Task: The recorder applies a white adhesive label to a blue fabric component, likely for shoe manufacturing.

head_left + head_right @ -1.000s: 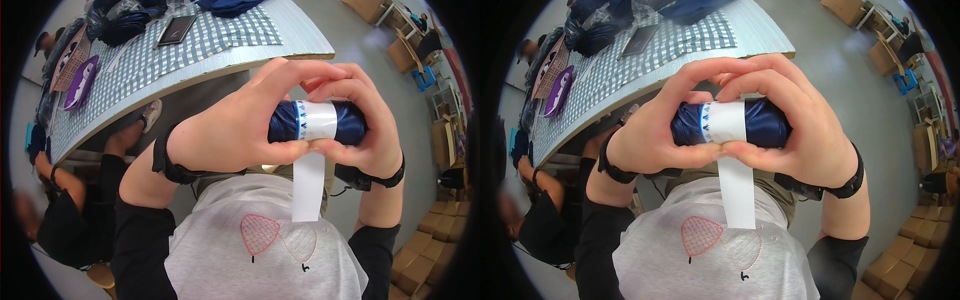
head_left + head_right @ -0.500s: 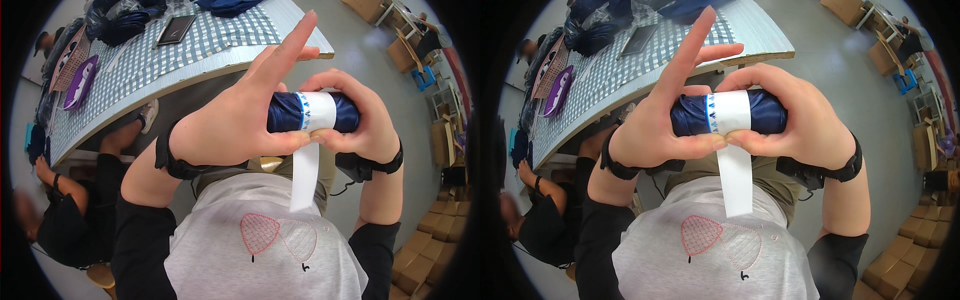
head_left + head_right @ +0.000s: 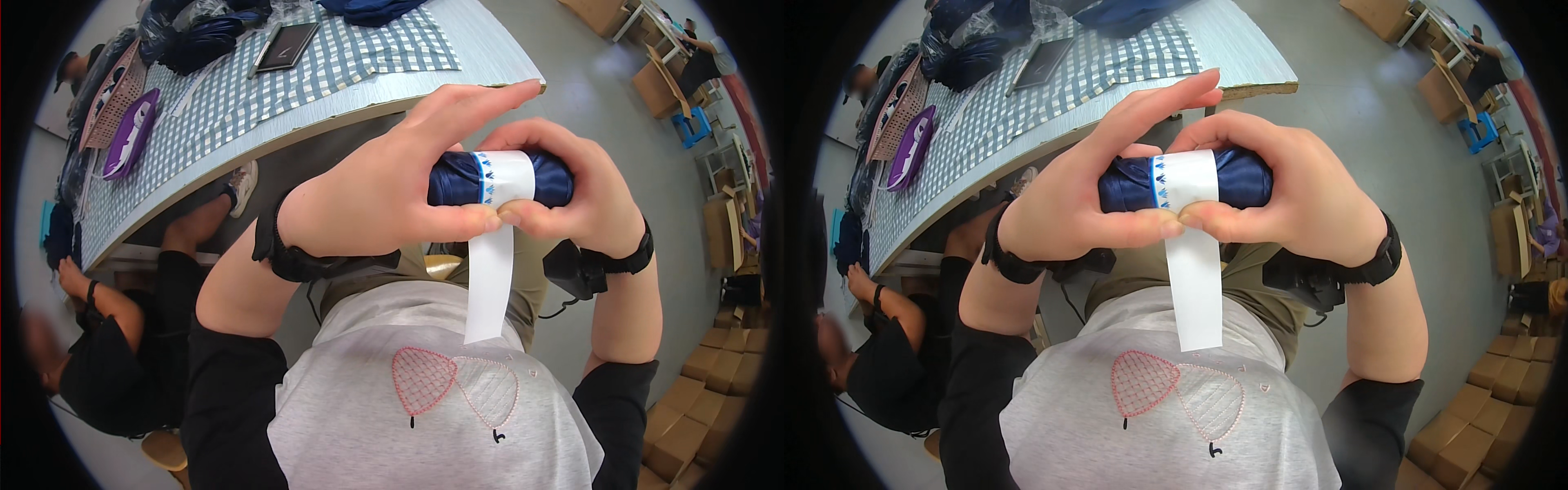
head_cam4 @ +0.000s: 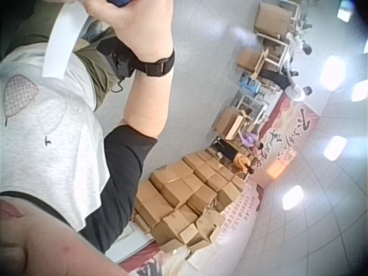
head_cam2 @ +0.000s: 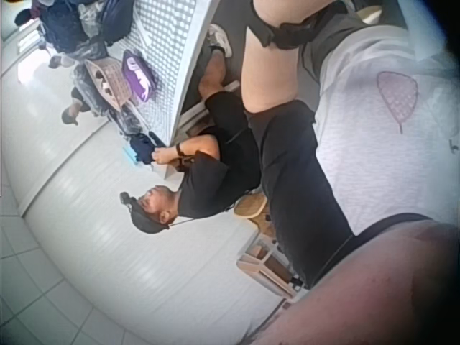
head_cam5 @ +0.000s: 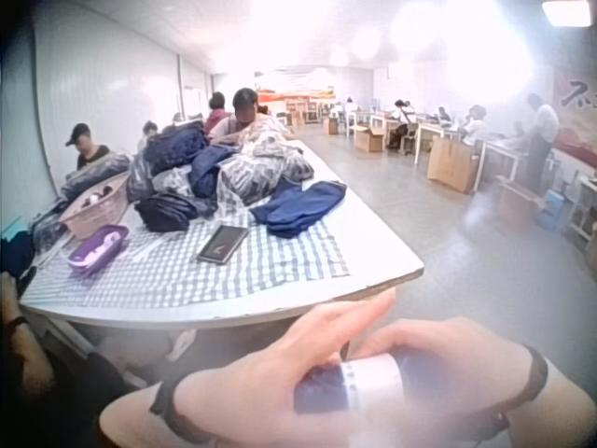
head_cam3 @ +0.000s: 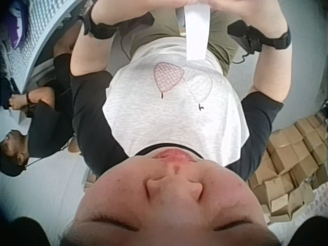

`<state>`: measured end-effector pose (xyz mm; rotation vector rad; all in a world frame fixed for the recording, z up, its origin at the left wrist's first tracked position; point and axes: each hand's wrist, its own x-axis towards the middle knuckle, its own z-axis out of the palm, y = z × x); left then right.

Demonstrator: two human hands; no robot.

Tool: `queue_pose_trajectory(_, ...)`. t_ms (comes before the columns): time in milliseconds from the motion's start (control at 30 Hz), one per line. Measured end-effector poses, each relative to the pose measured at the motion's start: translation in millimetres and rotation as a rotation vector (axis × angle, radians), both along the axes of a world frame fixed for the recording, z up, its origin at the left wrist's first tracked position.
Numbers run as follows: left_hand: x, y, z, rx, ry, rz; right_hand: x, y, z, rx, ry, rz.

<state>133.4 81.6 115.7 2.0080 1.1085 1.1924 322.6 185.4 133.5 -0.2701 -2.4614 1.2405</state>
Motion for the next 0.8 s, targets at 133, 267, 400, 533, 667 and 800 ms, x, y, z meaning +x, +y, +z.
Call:
queue_pose_trajectory(133,-12.7,12.9,-8.5,0.096,0.175,0.080,-4.4,8.7,-10.0,-0.147,0.007,-0.167)
queue_pose_trajectory(267,-4.1,8.2,-11.3,-0.119,-0.162,0.242,-1.7,24.9,-14.2,-0.245,0.074,-0.310)
queue_pose_trajectory(400,-5.2,8.1,-20.0,0.532,0.397,0.526,-3.3,28.5,-17.2,-0.277,0.136,-0.334)
queue_pose_trajectory(533,16.2,8.2,-37.3,0.749,0.579,0.631,-15.4,22.5,-22.0,-0.427,0.174,-0.325)
queue_pose_trajectory(667,8.8,15.3,-41.3,0.790,0.554,0.598,-22.9,14.7,-22.2,-0.512,0.222,-0.309)
queue_pose_trajectory(800,0.4,20.3,-34.7,0.825,0.491,0.484,-25.5,13.6,-32.2,-0.376,0.250,-0.284)
